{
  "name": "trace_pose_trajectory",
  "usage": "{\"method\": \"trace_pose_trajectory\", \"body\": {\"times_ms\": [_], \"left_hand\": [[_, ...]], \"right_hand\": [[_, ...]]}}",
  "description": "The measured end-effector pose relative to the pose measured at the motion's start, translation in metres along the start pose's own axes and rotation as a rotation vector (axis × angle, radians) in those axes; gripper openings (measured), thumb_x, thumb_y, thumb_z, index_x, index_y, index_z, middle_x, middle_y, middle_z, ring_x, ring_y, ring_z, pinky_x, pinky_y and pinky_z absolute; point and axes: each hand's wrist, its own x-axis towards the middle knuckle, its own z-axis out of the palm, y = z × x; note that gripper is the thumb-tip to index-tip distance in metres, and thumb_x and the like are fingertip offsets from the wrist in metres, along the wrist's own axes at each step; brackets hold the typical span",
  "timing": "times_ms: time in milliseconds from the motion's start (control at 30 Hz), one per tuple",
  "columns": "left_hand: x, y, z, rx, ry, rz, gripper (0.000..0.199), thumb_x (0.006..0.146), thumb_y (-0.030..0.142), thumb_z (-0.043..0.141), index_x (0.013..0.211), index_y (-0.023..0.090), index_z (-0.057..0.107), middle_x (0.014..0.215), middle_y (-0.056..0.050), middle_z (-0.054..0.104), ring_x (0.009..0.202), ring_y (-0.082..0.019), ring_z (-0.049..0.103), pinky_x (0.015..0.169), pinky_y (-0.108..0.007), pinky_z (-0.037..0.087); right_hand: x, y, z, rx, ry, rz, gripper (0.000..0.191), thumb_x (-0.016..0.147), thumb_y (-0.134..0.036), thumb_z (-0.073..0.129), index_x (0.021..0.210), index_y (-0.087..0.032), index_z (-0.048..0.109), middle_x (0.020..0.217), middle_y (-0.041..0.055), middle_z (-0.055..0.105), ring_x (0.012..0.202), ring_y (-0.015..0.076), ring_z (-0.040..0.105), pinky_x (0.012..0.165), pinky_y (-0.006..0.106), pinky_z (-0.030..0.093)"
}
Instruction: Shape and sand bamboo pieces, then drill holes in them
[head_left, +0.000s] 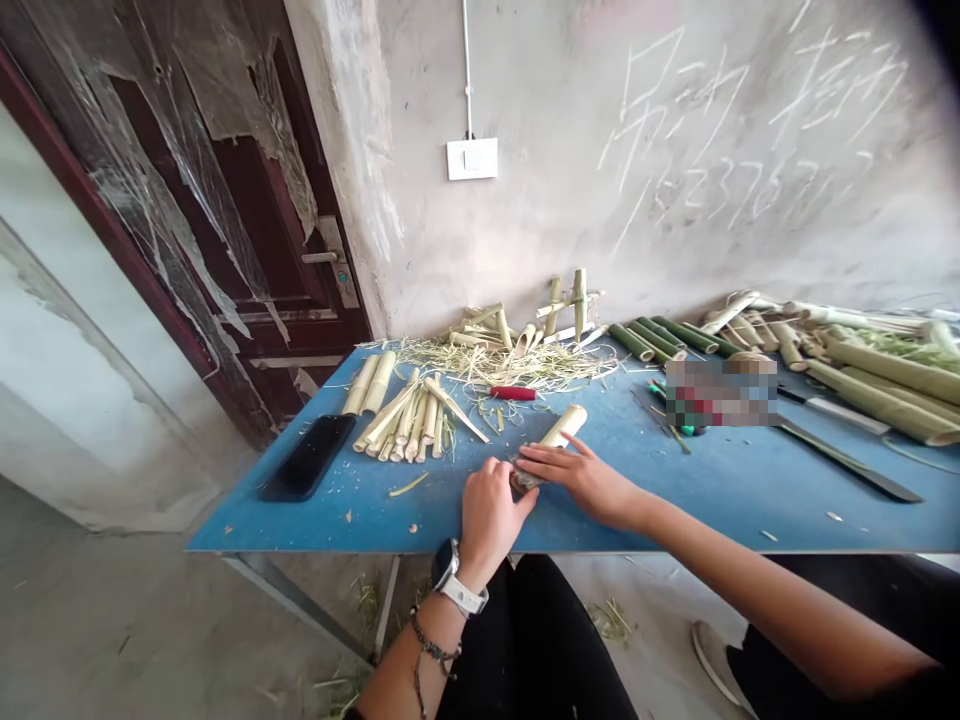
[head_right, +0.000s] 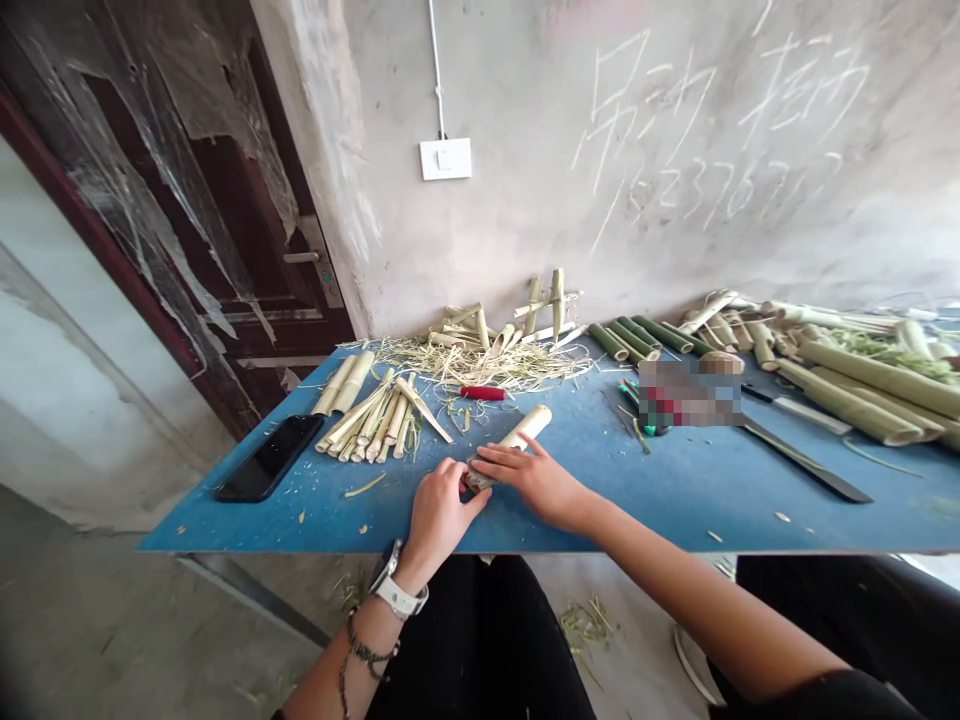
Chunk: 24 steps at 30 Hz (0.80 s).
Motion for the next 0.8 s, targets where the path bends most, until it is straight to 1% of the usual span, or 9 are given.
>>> {"method": "trace_pose_trajectory", "body": {"times_ms": [33, 133, 167, 300, 433, 467, 600, 733, 800], "left_hand": [[0.0, 0.0003, -0.0003, 0.0, -0.002, 0.003, 0.022, 0.075, 0.035, 0.059, 0.088, 0.018, 0.057, 0.083, -0.002, 0.056, 0.073, -0.015, 0.056, 0.067, -0.028, 0.042], [-0.0001, 0.0009, -0.0015, -0.008, 0.002, 0.009, 0.023, 0.077, 0.036, 0.058, 0.092, 0.019, 0.057, 0.085, -0.002, 0.057, 0.073, -0.015, 0.056, 0.067, -0.027, 0.042], [-0.0002, 0.0009, -0.0019, -0.006, 0.002, 0.008, 0.023, 0.077, 0.037, 0.057, 0.091, 0.019, 0.057, 0.085, -0.002, 0.057, 0.073, -0.015, 0.056, 0.067, -0.027, 0.042], [0.0002, 0.0006, -0.0027, 0.018, -0.006, 0.014, 0.021, 0.078, 0.038, 0.055, 0.087, 0.019, 0.059, 0.081, -0.002, 0.056, 0.071, -0.015, 0.056, 0.065, -0.027, 0.041], [0.0007, 0.0008, -0.0032, 0.026, 0.0, 0.017, 0.026, 0.08, 0.041, 0.052, 0.093, 0.02, 0.06, 0.083, -0.002, 0.057, 0.071, -0.014, 0.056, 0.065, -0.026, 0.041], [0.0007, 0.001, -0.0033, 0.031, 0.0, 0.015, 0.026, 0.08, 0.041, 0.052, 0.092, 0.02, 0.06, 0.082, -0.002, 0.057, 0.071, -0.014, 0.056, 0.065, -0.026, 0.041], [0.0, 0.0016, -0.0044, 0.063, 0.013, 0.03, 0.024, 0.081, 0.041, 0.05, 0.086, 0.019, 0.061, 0.08, -0.002, 0.055, 0.072, -0.014, 0.056, 0.066, -0.026, 0.041], [0.0003, 0.0013, -0.0046, 0.065, 0.029, 0.044, 0.029, 0.084, 0.041, 0.044, 0.088, 0.019, 0.062, 0.081, -0.003, 0.055, 0.073, -0.015, 0.056, 0.067, -0.027, 0.041], [0.0013, 0.0006, -0.0037, 0.05, 0.018, 0.044, 0.027, 0.084, 0.04, 0.046, 0.086, 0.018, 0.062, 0.08, -0.003, 0.055, 0.073, -0.015, 0.056, 0.067, -0.027, 0.042]], "right_hand": [[0.0011, -0.0005, 0.0006, -0.01, -0.004, -0.02, 0.078, 0.066, 0.004, 0.03, 0.136, -0.03, 0.027, 0.138, 0.0028, 0.035, 0.125, 0.0162, 0.033, 0.104, 0.052, 0.015], [0.0018, 0.0005, 0.0021, -0.131, 0.082, 0.257, 0.077, 0.066, 0.007, 0.026, 0.134, -0.027, 0.034, 0.132, 0.0069, 0.043, 0.12, 0.0201, 0.041, 0.1, 0.06, 0.014], [0.0014, 0.0002, 0.0025, -0.136, 0.085, 0.273, 0.076, 0.066, 0.007, 0.026, 0.134, -0.027, 0.034, 0.133, 0.007, 0.042, 0.121, 0.0208, 0.04, 0.1, 0.06, 0.016], [-0.0013, -0.0008, 0.0027, -0.029, -0.011, -0.07, 0.07, 0.074, 0.0, 0.031, 0.138, -0.026, 0.024, 0.141, 0.0031, 0.028, 0.128, 0.0158, 0.027, 0.104, 0.046, 0.022], [-0.0028, 0.0056, 0.0037, -0.149, 0.082, 0.265, 0.076, 0.067, 0.007, 0.025, 0.134, -0.027, 0.033, 0.134, 0.0059, 0.041, 0.121, 0.0196, 0.039, 0.102, 0.059, 0.011], [-0.0029, 0.0045, 0.0041, -0.14, 0.099, 0.27, 0.076, 0.067, 0.007, 0.025, 0.135, -0.027, 0.032, 0.134, 0.0059, 0.04, 0.122, 0.02, 0.039, 0.101, 0.061, 0.009], [-0.0043, -0.0024, 0.0027, -0.027, 0.01, 0.01, 0.073, 0.073, 0.001, 0.029, 0.138, -0.031, 0.022, 0.141, 0.0018, 0.03, 0.125, 0.0177, 0.032, 0.104, 0.056, 0.01], [-0.0051, 0.0044, 0.0009, -0.105, 0.079, 0.287, 0.079, 0.065, 0.008, 0.024, 0.134, -0.031, 0.031, 0.136, 0.0034, 0.039, 0.121, 0.0186, 0.04, 0.101, 0.061, 0.0], [-0.0035, -0.0002, 0.0025, -0.083, 0.072, 0.235, 0.078, 0.067, 0.006, 0.026, 0.135, -0.032, 0.03, 0.136, 0.0036, 0.038, 0.121, 0.0189, 0.039, 0.101, 0.061, 0.0]]}}
